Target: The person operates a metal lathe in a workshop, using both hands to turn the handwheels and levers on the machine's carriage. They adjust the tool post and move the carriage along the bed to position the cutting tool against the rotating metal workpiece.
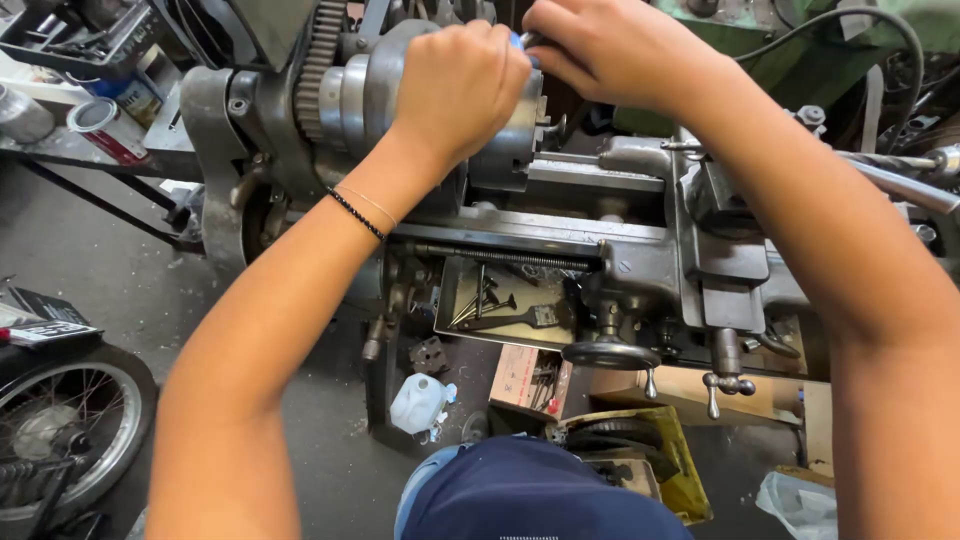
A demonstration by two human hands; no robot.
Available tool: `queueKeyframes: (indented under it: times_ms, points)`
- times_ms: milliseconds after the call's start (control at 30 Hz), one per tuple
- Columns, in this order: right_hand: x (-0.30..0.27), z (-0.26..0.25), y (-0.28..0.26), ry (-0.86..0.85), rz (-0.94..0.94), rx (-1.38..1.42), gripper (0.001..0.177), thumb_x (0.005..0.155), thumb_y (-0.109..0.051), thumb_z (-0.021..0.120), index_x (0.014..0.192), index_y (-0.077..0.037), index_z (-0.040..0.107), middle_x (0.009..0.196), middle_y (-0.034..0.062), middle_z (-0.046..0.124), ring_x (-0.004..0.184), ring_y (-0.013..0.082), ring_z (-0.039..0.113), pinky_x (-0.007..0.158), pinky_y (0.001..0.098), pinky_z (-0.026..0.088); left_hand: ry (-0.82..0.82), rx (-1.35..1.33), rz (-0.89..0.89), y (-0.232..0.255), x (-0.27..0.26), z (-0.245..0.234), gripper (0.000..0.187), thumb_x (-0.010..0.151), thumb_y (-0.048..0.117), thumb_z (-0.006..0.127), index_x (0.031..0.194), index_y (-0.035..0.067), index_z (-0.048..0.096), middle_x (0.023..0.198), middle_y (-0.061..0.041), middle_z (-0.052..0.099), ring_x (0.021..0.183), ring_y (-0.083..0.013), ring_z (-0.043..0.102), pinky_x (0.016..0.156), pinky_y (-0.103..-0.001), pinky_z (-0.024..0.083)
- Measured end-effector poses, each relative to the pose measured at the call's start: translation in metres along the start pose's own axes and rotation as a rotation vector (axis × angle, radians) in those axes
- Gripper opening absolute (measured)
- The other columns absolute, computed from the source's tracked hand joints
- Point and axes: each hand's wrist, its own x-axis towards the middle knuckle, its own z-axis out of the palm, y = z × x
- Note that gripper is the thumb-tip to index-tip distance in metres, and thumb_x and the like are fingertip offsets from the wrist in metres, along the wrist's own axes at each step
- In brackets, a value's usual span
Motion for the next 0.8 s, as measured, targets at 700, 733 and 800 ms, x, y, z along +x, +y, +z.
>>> queueKeyframes:
  times_ms: [700, 733, 800]
  points:
    - [0.006, 0.034, -0.036, 0.213, 0.319, -0.370, 0.061, 0.110, -0.060, 0.051, 0.079, -0.007, 0.049, 0.069, 0.0105, 0.058, 0.059, 0.0341, 0.059, 0.049, 0.0441, 0.042, 0.515, -0.122, -0.404, -0.007, 0.011, 0.008, 0.036, 0.105, 0.032, 0.025, 0.094, 0.009, 0.051, 0.074, -0.008, 0.058, 0.069, -0.0333, 0.057, 0.048, -0.044, 0.041]
    - [0.007, 0.036, -0.038, 0.214, 0.321, -0.373, 0.061, 0.110, -0.060, 0.051, 0.079, -0.007, 0.049, 0.069, 0.0105, 0.058, 0.059, 0.0341, 0.059, 0.049, 0.0441, 0.042, 0.517, -0.125, -0.402, -0.010, 0.011, 0.008, 0.036, 0.105, 0.032, 0.025, 0.094, 0.009, 0.051, 0.074, -0.008, 0.058, 0.069, -0.0333, 0.057, 0.048, -0.044, 0.041]
    - [0.006, 0.039, -0.041, 0.269, 0.345, -0.406, 0.060, 0.109, -0.059, 0.049, 0.078, -0.008, 0.049, 0.068, 0.0108, 0.056, 0.056, 0.0346, 0.058, 0.046, 0.0443, 0.042, 0.515, -0.134, -0.351, -0.012, 0.013, 0.010, 0.035, 0.104, 0.030, 0.028, 0.093, 0.006, 0.052, 0.074, -0.013, 0.058, 0.067, -0.0374, 0.055, 0.052, -0.047, 0.040]
